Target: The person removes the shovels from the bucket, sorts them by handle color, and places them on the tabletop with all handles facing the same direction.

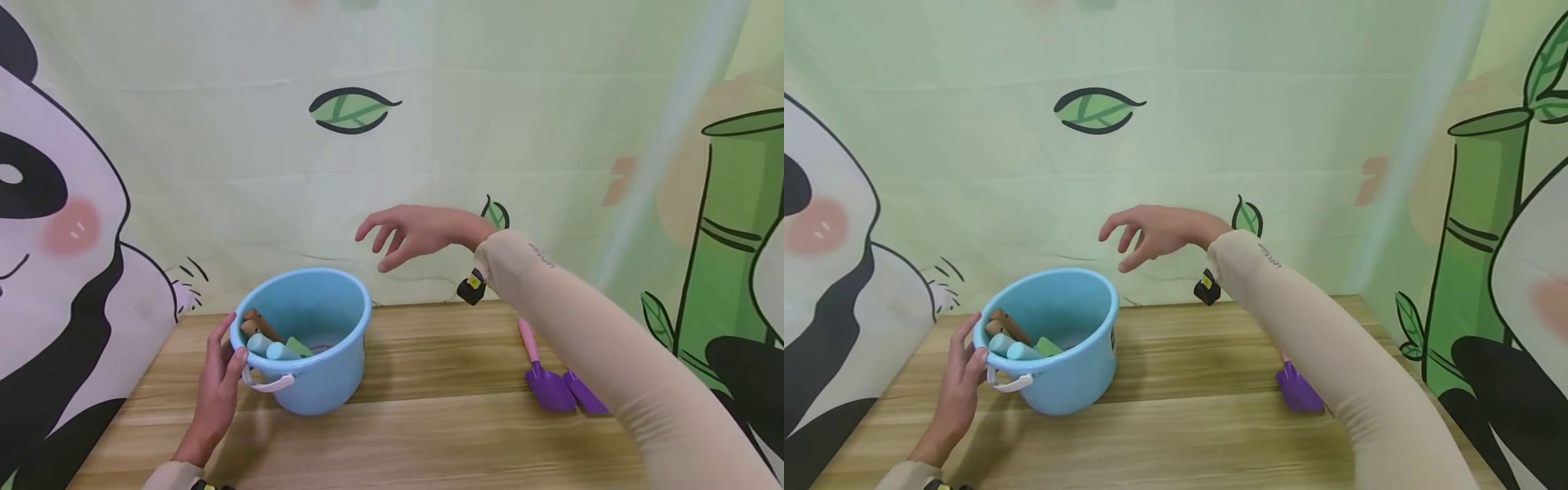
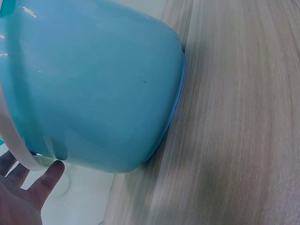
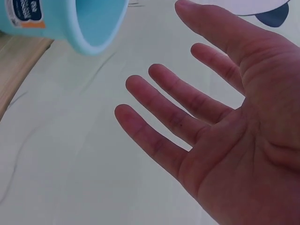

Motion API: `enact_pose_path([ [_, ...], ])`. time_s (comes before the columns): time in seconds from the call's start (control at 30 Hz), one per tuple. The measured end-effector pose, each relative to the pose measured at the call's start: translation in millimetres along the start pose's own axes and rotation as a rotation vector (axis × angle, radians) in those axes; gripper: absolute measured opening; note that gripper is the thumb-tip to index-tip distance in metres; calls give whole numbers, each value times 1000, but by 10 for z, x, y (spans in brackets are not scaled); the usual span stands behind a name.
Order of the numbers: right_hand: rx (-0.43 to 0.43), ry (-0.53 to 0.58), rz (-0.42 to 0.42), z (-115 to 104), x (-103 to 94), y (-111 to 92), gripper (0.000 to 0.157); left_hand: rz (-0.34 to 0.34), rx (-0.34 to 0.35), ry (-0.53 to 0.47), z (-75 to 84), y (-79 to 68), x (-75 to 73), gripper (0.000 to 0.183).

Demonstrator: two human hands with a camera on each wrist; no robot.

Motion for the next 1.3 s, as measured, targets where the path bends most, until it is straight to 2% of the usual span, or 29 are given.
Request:
enact_pose_path([
  [0.6,-61,95,-81,-242,277,334,64,-4,5,-14,0,21,29,57],
  [0.93,-101,157,-113,-291,515,493,62,-7,3,-17,38,-6,48,58],
  [1.3,-151,155,-119,-404,778,647,58,-15,5,-27,96,-27,69,58],
])
Point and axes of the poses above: each hand's wrist, its own y-axis towards the middle knuckle, its own x-axis out of the palm, z = x × y, the point moved 5 cm from there along y, towards the middle knuckle, and after that the axes turned 1 degree about -x, right-handed, at the moved point
